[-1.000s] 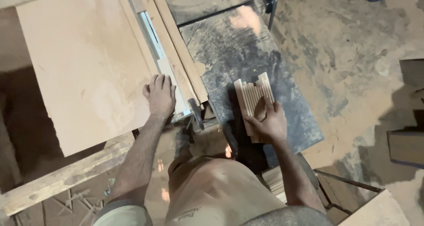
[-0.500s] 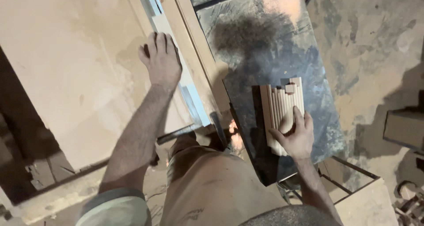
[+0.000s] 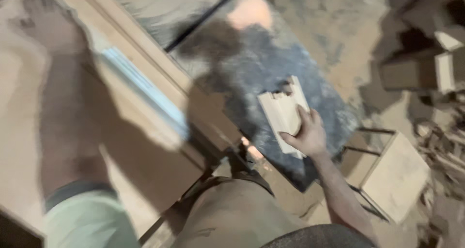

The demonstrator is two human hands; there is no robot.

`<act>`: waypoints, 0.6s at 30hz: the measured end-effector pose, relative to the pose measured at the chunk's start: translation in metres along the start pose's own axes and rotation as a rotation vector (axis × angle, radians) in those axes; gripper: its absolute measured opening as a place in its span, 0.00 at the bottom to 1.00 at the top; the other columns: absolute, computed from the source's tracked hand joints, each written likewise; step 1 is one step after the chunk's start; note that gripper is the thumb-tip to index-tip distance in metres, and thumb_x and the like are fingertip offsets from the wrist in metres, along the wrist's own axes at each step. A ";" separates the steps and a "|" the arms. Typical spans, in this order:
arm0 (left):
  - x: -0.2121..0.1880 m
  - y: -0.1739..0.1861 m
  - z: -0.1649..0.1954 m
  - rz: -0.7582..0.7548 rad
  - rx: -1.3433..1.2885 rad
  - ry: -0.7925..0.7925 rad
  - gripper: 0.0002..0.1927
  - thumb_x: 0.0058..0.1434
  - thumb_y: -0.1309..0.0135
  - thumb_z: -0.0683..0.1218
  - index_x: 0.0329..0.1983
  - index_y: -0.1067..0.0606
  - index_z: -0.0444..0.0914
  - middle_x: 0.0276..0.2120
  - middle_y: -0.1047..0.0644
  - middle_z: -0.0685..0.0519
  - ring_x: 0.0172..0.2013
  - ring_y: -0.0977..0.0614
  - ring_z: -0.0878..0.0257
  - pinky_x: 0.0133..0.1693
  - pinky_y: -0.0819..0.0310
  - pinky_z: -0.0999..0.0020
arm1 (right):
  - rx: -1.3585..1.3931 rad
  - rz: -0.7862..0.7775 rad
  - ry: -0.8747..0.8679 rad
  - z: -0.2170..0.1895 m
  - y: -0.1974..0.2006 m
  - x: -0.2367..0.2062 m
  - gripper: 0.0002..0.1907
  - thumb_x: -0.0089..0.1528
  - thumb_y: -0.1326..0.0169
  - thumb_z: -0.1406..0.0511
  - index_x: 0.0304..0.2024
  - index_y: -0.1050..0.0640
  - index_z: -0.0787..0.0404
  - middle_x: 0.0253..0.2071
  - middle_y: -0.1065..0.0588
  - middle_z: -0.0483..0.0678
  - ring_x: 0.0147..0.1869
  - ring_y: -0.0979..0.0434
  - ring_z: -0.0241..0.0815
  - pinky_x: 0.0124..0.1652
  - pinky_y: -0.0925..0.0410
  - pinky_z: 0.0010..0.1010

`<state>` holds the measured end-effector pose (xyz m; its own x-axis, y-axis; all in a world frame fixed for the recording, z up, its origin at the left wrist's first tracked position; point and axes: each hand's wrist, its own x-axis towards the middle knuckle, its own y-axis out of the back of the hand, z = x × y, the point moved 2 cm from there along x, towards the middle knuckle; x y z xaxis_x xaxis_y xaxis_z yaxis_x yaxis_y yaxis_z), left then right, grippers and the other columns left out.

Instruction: The person cuts narrow wooden strips on a table saw, feeding each piece along the fence by hand and stacking the cut pieces on the side table. They gather the finished strips into a bundle, carry them, and continue cutting more strips one at a time.

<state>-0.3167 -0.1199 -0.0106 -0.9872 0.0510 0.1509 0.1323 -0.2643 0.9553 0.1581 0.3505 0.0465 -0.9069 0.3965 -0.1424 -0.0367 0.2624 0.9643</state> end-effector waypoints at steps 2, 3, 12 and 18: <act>0.001 0.009 0.013 -0.008 -0.038 -0.053 0.16 0.72 0.53 0.47 0.57 0.28 0.34 0.54 0.28 0.43 0.57 0.30 0.46 0.52 0.42 0.42 | 0.024 -0.004 -0.007 0.003 0.000 -0.001 0.57 0.44 0.32 0.44 0.71 0.34 0.58 0.64 0.36 0.67 0.67 0.34 0.66 0.63 0.36 0.50; -0.006 0.012 0.027 0.023 -0.051 -0.109 0.15 0.72 0.52 0.47 0.56 0.28 0.34 0.52 0.27 0.44 0.55 0.29 0.47 0.50 0.39 0.44 | 0.034 -0.003 0.015 0.004 0.000 -0.003 0.57 0.45 0.32 0.44 0.72 0.35 0.58 0.65 0.37 0.67 0.68 0.35 0.66 0.64 0.37 0.50; -0.290 -0.058 0.293 -0.803 -0.372 -0.251 0.29 0.69 0.49 0.61 0.56 0.32 0.30 0.39 0.23 0.42 0.34 0.17 0.52 0.32 0.20 0.56 | 0.076 0.016 0.099 0.012 -0.001 -0.012 0.59 0.47 0.31 0.41 0.73 0.40 0.56 0.68 0.42 0.68 0.72 0.41 0.69 0.65 0.40 0.52; -0.349 -0.020 0.357 -0.671 -0.393 -0.104 0.51 0.62 0.42 0.64 0.76 0.52 0.34 0.64 0.43 0.25 0.51 0.21 0.35 0.53 0.23 0.52 | -0.011 -0.013 0.016 0.040 0.008 -0.057 0.57 0.48 0.30 0.45 0.74 0.41 0.52 0.72 0.47 0.69 0.71 0.43 0.71 0.63 0.42 0.55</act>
<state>0.0568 0.2109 0.0084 -0.8289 0.4053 -0.3856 -0.5502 -0.4657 0.6932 0.2267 0.3653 0.0532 -0.9130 0.3787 -0.1514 -0.0529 0.2580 0.9647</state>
